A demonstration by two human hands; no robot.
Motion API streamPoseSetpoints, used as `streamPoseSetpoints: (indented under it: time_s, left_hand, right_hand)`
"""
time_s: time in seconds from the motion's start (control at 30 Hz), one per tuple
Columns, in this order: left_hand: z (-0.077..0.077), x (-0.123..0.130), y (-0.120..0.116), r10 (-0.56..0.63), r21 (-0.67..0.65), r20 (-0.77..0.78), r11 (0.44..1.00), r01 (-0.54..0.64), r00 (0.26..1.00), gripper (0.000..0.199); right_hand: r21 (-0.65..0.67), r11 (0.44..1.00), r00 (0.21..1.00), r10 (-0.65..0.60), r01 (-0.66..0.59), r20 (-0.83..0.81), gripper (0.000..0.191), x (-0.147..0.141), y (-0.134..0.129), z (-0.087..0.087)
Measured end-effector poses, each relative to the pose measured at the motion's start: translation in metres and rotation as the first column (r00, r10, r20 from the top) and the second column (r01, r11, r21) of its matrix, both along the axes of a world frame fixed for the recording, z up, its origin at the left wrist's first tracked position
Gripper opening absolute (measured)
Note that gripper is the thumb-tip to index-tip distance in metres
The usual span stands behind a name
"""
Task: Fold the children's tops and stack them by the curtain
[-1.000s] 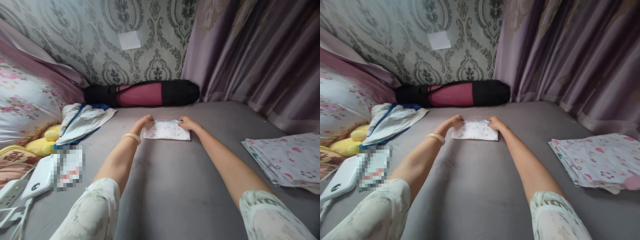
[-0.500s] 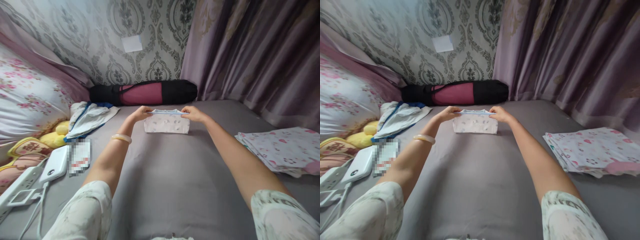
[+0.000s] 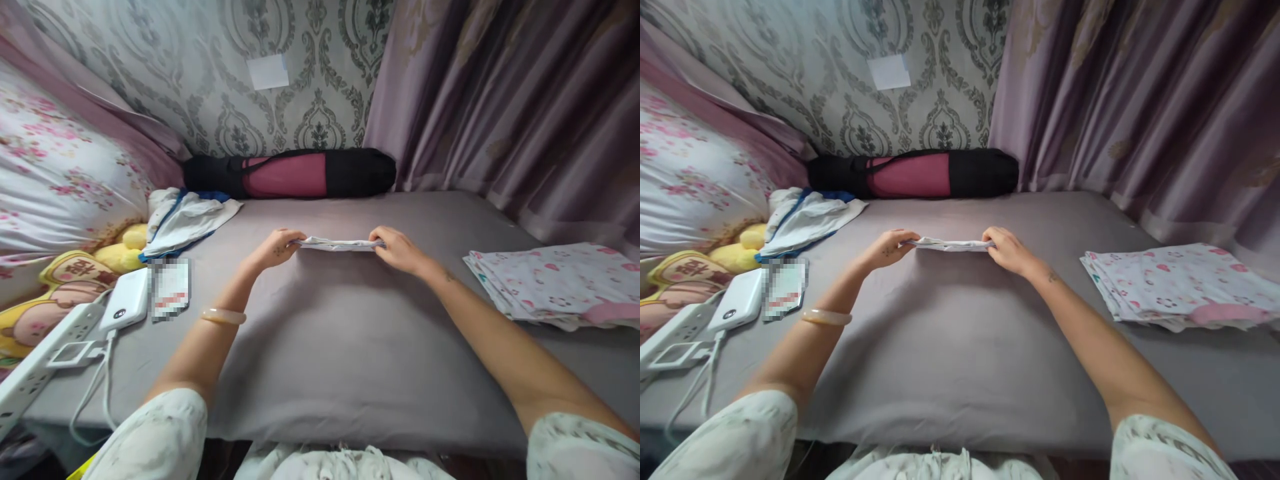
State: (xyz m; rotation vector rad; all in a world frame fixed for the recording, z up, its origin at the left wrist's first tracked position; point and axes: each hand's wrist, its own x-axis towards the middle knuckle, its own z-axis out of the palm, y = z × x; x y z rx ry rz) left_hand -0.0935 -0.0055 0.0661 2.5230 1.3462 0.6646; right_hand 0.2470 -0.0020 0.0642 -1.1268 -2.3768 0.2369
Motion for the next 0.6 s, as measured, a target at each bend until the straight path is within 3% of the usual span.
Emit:
streamPoseSetpoints:
  time_s: [0.33, 0.5, 0.6]
  left_hand:
    - [-0.042, -0.007, -0.038, -0.070, -0.096, -0.192, 0.994, 0.052, 0.979, 0.046]
    - [-0.042, -0.009, -0.050, -0.121, -0.137, -0.236, 0.986, 0.091, 0.964, 0.055]
    - [-0.034, -0.003, -0.056, -0.104, -0.170, -0.233, 0.983, 0.065, 0.967, 0.048]
  right_hand:
    - [-0.009, 0.997, 0.971, 0.081, -0.081, 0.225, 0.030, 0.001, -0.046, -0.035]
    - [-0.045, 0.994, 0.958, 0.104, -0.096, 0.267, 0.041, 0.004, -0.059, -0.039]
    - [-0.051, 0.998, 0.958, 0.061, -0.048, 0.279, 0.041, 0.001, -0.061, -0.033]
